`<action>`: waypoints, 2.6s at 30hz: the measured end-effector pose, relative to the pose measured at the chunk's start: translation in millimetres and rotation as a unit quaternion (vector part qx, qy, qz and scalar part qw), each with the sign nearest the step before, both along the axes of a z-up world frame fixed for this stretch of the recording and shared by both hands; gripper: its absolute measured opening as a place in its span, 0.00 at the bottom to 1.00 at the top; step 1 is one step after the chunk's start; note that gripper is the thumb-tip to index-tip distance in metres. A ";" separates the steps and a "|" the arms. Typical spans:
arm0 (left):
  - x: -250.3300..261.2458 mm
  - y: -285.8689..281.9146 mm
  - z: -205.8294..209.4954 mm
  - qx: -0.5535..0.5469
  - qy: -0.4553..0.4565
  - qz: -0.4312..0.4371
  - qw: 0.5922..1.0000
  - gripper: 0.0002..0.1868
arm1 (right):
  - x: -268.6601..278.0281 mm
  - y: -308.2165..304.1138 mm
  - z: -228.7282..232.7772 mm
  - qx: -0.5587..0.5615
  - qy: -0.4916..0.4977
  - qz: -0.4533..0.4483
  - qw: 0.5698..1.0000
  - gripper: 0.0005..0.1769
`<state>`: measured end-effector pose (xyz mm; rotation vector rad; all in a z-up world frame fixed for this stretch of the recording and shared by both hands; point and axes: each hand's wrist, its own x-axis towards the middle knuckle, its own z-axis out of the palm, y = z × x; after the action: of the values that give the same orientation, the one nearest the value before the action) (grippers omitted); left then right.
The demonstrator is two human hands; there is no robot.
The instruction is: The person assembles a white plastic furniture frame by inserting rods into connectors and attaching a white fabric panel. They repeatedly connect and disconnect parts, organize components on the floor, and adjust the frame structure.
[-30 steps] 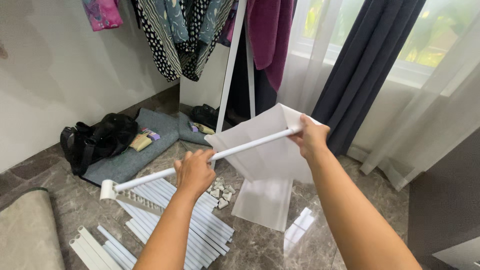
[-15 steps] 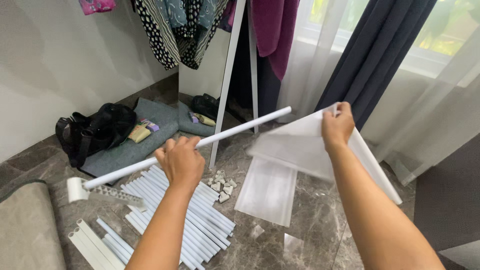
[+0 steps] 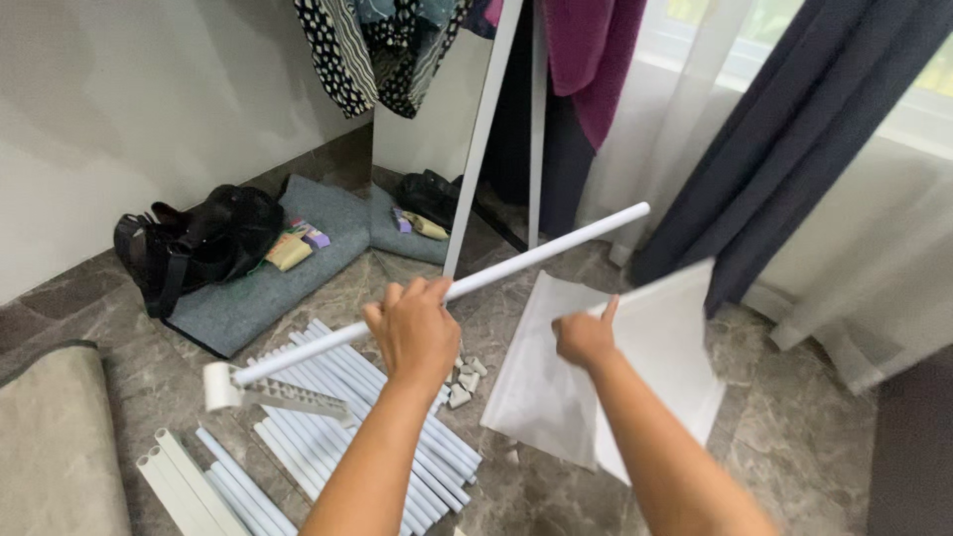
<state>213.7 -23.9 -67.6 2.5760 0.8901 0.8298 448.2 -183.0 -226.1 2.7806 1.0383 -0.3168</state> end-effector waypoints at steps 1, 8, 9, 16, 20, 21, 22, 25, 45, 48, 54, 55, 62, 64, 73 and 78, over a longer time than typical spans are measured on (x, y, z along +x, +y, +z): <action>3.2 2.2 -1.8 -0.008 -0.004 0.002 1.000 0.17 | -6.0 3.1 -15.5 0.021 -0.020 0.005 1.000 0.18; 22.5 19.1 -15.4 -0.088 0.007 0.002 0.996 0.20 | -14.8 35.3 -83.5 0.099 -0.049 -0.051 0.993 0.19; 23.4 20.6 -15.1 -0.092 0.010 0.006 0.996 0.20 | -11.1 39.5 -87.9 0.147 -0.002 -0.090 0.985 0.21; 13.9 22.4 6.7 -0.118 -0.024 0.005 0.993 0.21 | 7.3 51.0 -68.0 0.345 0.229 -0.156 0.897 0.36; -7.7 28.6 36.9 -0.094 -0.123 0.028 0.988 0.24 | -33.6 58.3 -14.8 0.373 0.366 -0.133 0.843 0.22; -13.7 30.9 46.0 -0.092 -0.150 0.031 0.984 0.24 | -53.3 59.5 -0.8 0.374 0.381 -0.104 0.839 0.21; -22.1 32.1 54.3 -0.089 -0.177 0.035 0.980 0.25 | -75.4 61.2 13.7 0.375 0.396 -0.076 0.835 0.20; -56.9 37.5 75.9 -0.093 -0.260 0.022 0.961 0.28 | -152.9 78.6 56.7 0.424 0.461 0.046 0.779 0.23; -168.2 90.6 39.5 -0.422 -0.170 -0.075 0.887 0.47 | -290.0 81.9 171.4 0.407 0.122 0.275 0.863 0.23; -163.6 75.9 32.0 -0.512 -0.230 -0.091 0.823 0.37 | -288.5 85.2 196.4 0.363 0.228 0.076 0.900 0.27; -126.4 35.7 38.0 -0.577 -0.443 -0.136 0.673 0.17 | -292.0 77.0 210.7 0.472 0.259 0.046 0.841 0.26; -122.2 31.6 40.5 -0.561 -0.455 -0.146 0.676 0.16 | -286.6 74.1 211.5 0.507 0.295 0.033 0.809 0.24; -92.7 -21.1 51.9 -0.410 -0.375 -0.141 0.819 0.16 | -215.6 51.3 224.1 0.660 0.554 -0.194 0.468 0.18; -83.2 -46.0 52.9 -0.266 -0.320 -0.188 0.889 0.17 | -193.3 40.8 226.9 0.669 0.592 -0.259 0.367 0.18; -54.2 -101.5 59.9 -0.189 -0.267 -0.231 0.916 0.17 | -125.7 9.5 212.1 0.733 0.543 -0.366 0.184 0.20; -50.8 -101.4 60.7 -0.172 -0.289 -0.252 0.907 0.17 | -125.6 13.0 207.6 0.739 0.563 -0.337 0.152 0.23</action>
<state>162.9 -125.3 -6.9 1.9328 0.1532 1.0651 322.6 -170.0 -18.5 -0.5291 0.2852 0.6390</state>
